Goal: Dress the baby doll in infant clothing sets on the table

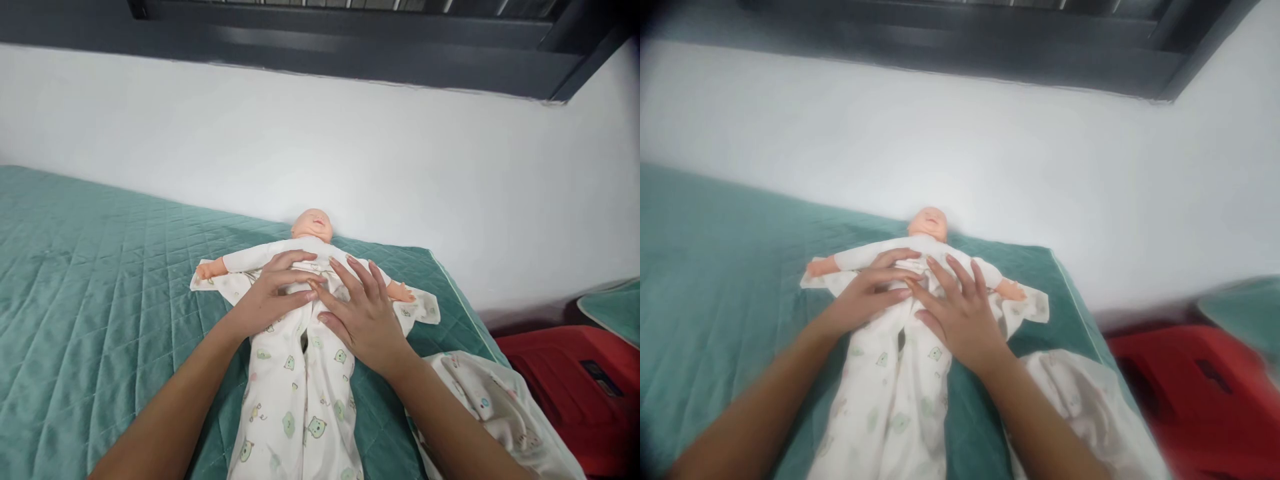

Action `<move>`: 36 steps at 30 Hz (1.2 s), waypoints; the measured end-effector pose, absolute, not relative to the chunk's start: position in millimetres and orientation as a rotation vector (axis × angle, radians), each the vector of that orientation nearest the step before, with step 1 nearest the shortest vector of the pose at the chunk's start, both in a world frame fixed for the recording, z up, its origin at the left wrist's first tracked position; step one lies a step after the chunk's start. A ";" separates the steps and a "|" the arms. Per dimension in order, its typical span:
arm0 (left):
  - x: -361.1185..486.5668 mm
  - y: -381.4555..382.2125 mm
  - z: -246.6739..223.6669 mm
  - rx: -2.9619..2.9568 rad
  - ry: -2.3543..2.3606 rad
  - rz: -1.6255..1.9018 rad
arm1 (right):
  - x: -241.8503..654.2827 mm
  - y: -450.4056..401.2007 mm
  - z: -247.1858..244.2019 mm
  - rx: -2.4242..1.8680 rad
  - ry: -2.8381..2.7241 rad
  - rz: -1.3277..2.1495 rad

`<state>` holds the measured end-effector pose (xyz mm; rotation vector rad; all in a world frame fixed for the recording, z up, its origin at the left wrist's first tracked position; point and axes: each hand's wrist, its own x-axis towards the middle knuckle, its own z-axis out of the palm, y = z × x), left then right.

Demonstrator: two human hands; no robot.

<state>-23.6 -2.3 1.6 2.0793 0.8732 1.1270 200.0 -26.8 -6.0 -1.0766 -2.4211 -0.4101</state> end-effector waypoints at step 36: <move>-20.6 12.5 -16.8 2.119 1.251 1.142 | 210.7 -8.7 -8.1 -0.928 -1.239 1.347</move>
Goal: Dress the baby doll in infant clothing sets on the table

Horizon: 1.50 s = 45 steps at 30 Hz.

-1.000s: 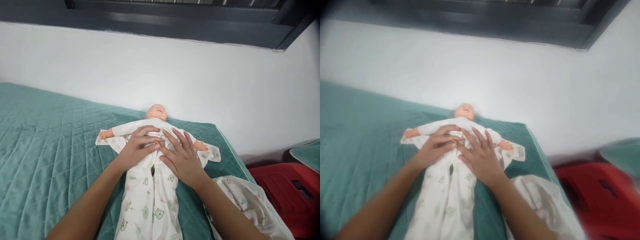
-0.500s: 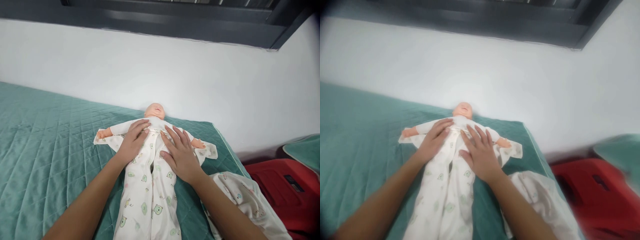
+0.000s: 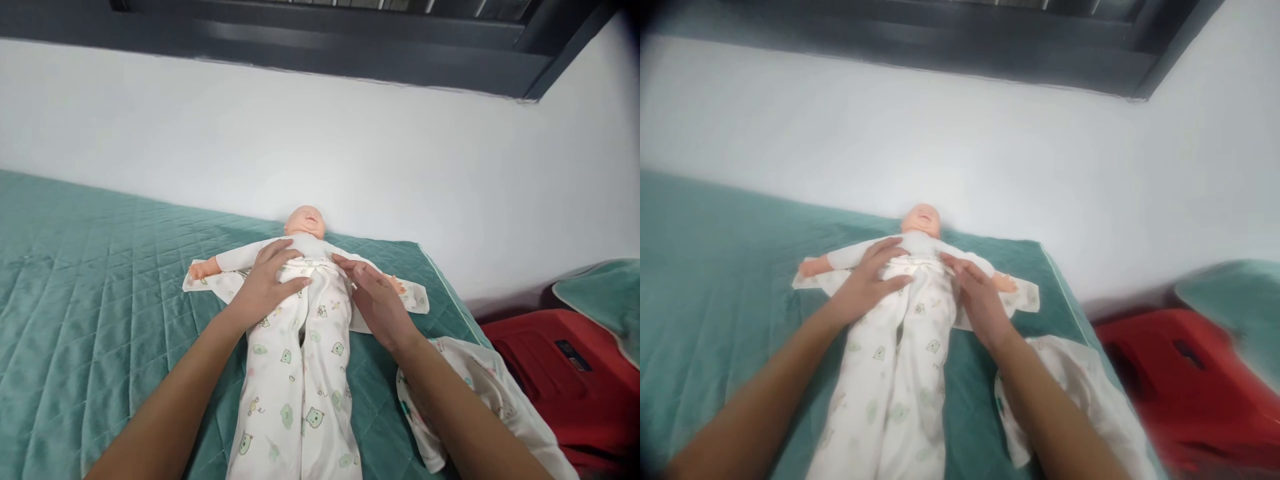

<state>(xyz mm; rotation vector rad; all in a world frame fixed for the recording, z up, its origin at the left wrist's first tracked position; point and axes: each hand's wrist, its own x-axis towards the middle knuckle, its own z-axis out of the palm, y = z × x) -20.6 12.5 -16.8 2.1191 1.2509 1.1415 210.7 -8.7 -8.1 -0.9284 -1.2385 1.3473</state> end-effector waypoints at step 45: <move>-15.9 -1.8 -10.5 2.686 1.152 1.432 | 174.2 -2.2 -21.4 -1.113 -1.444 0.728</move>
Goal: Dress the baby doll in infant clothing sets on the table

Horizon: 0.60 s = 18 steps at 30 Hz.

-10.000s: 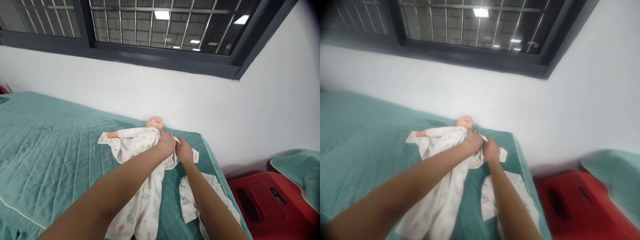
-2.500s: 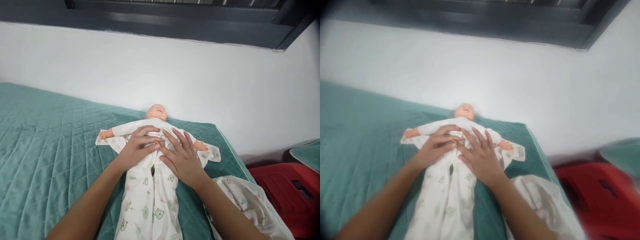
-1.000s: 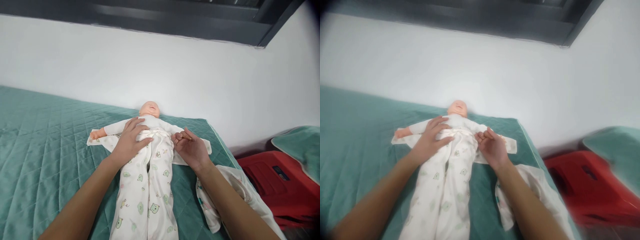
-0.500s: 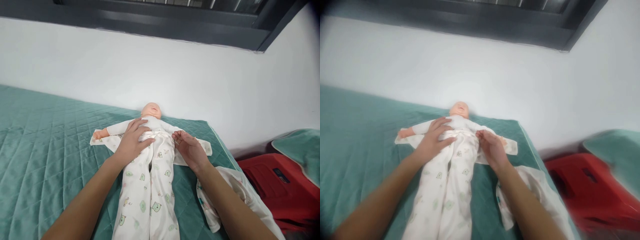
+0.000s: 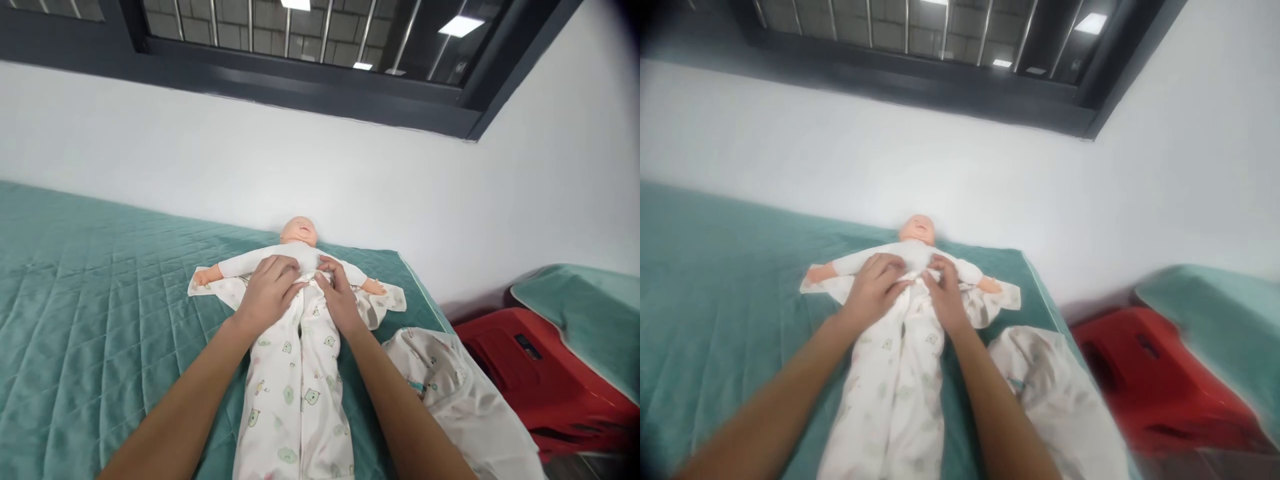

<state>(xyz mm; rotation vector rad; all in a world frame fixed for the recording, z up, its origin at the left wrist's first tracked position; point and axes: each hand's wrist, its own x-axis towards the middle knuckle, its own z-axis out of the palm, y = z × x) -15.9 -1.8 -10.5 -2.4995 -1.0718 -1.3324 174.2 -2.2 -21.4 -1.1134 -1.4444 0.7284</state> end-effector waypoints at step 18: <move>-30.9 -10.9 -22.6 -2.412 -1.269 -1.115 | 162.9 -27.5 -26.0 -1.217 -1.781 0.137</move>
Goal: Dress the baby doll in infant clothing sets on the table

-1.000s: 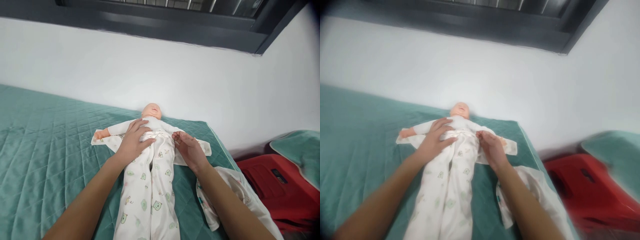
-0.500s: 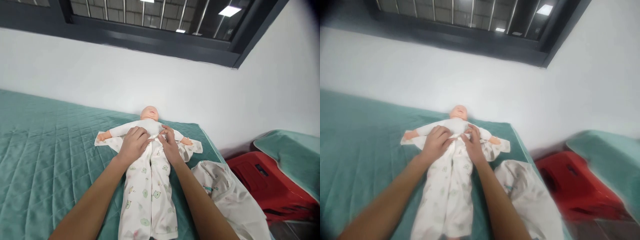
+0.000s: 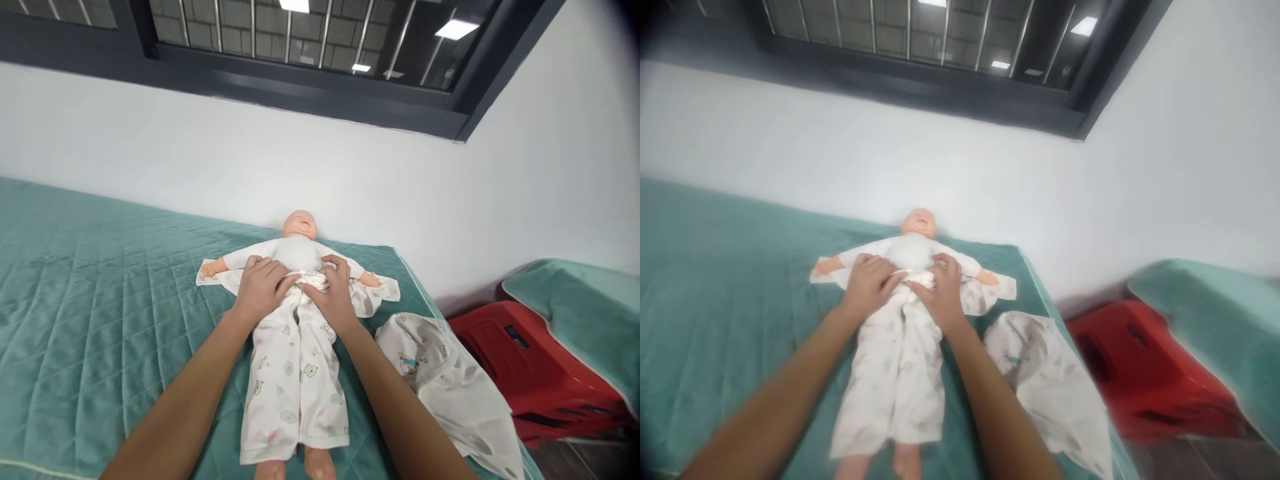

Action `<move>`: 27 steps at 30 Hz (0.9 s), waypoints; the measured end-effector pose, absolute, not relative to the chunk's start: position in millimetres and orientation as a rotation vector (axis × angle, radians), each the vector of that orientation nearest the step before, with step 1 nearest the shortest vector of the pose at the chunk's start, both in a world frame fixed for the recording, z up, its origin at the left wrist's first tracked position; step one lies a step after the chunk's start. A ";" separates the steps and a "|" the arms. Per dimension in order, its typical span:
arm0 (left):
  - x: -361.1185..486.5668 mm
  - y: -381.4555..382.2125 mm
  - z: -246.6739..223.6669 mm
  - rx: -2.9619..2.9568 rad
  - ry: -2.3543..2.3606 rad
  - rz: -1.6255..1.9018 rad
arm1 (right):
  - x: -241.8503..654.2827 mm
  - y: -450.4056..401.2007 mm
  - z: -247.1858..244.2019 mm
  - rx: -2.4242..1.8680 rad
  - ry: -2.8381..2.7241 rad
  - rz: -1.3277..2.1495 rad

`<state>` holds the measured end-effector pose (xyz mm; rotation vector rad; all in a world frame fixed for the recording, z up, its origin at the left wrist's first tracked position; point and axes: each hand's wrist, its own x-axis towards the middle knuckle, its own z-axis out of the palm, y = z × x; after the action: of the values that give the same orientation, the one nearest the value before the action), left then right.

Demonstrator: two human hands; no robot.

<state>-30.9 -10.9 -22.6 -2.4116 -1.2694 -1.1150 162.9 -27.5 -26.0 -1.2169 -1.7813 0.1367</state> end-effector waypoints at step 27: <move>-64.9 -92.8 -50.5 -2.416 -2.023 -0.901 | 191.0 -106.1 -40.8 -1.484 -1.973 -0.288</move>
<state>-64.9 -92.8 -50.5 -2.4164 -2.0229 -0.9008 191.0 -106.1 -40.8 -1.4843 -1.9733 -0.2880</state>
